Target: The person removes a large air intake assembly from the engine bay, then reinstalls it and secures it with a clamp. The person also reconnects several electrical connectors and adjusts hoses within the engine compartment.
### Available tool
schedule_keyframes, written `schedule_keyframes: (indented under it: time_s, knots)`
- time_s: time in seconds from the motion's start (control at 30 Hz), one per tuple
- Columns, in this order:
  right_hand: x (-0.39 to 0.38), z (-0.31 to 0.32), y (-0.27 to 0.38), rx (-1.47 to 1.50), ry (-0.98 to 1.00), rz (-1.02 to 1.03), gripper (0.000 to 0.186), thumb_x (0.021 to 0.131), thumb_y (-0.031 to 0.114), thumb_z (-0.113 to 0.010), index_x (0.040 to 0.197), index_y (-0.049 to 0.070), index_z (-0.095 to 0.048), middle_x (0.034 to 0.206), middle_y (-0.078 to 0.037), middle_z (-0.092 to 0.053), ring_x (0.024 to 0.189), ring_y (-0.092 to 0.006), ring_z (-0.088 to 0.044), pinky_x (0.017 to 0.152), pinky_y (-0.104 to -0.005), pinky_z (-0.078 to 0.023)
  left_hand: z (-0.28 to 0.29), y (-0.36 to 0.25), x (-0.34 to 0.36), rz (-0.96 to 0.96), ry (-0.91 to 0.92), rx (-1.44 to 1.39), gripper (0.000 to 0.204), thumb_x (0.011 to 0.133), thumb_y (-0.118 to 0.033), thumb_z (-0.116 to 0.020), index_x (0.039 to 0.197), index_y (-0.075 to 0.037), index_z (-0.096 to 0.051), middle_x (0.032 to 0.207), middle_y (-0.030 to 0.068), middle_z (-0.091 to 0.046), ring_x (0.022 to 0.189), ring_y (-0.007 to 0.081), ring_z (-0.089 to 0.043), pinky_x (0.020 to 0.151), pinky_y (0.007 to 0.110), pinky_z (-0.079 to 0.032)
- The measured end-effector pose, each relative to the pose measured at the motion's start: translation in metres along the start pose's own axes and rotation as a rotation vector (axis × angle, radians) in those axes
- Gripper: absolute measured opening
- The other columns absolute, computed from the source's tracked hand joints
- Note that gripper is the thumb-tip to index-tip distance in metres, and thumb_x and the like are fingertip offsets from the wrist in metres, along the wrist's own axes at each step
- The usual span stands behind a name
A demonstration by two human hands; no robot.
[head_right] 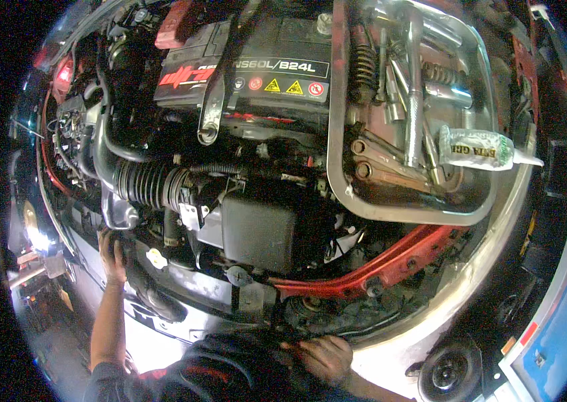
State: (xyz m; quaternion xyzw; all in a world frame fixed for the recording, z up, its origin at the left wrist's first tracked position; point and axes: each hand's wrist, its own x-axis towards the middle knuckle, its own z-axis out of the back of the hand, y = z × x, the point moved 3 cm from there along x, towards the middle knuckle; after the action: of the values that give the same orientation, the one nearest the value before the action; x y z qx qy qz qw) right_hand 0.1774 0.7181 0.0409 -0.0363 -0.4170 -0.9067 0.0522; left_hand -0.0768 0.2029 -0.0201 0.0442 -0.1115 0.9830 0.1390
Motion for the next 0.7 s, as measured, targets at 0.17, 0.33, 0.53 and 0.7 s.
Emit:
schedule_keyframes:
  time_s: [0.17,0.33,0.53,0.7]
  knots:
    - [-0.008,-0.003,-0.005,-0.125,0.082,0.018,0.016,0.063,0.016,-0.08,0.076,0.011,-0.073,0.084,-0.003,-0.073,0.069,-0.0152,-0.068,0.058,-0.0287,-0.047,0.001,-0.008,0.004,-0.103,-0.052,-0.017,0.044,0.1,-0.033,-0.044,0.112,0.006,-0.059,0.12,0.0266,-0.056,0.116,0.0449,-0.051,0.104,0.051,-0.036]
    - [-0.029,-0.004,-0.02,-0.135,0.103,0.102,0.015,0.059,0.013,-0.074,0.073,0.01,-0.07,0.083,-0.006,-0.073,0.067,-0.0159,-0.067,0.056,-0.0286,-0.047,-0.004,0.004,-0.005,-0.23,-0.04,0.022,0.042,0.101,-0.032,-0.042,0.11,0.005,-0.058,0.117,0.0252,-0.055,0.112,0.0437,-0.049,0.104,0.049,-0.035]
    - [-0.051,-0.01,-0.027,-0.092,0.107,0.064,0.015,0.058,0.013,-0.07,0.073,0.01,-0.069,0.084,-0.007,-0.073,0.067,-0.0164,-0.067,0.056,-0.0287,-0.047,-0.006,0.019,-0.01,-0.191,-0.028,0.079,0.043,0.102,-0.035,-0.04,0.111,0.004,-0.055,0.114,0.0252,-0.053,0.11,0.0438,-0.048,0.104,0.051,-0.033]
    - [-0.048,-0.009,-0.018,-0.055,0.084,0.053,0.014,0.061,0.015,-0.068,0.075,0.012,-0.068,0.088,-0.007,-0.073,0.072,-0.0172,-0.068,0.057,-0.0292,-0.048,-0.01,0.038,-0.02,-0.205,0.047,0.166,0.042,0.103,-0.033,-0.04,0.114,0.005,-0.054,0.118,0.026,-0.053,0.115,0.0456,-0.047,0.109,0.054,-0.03]
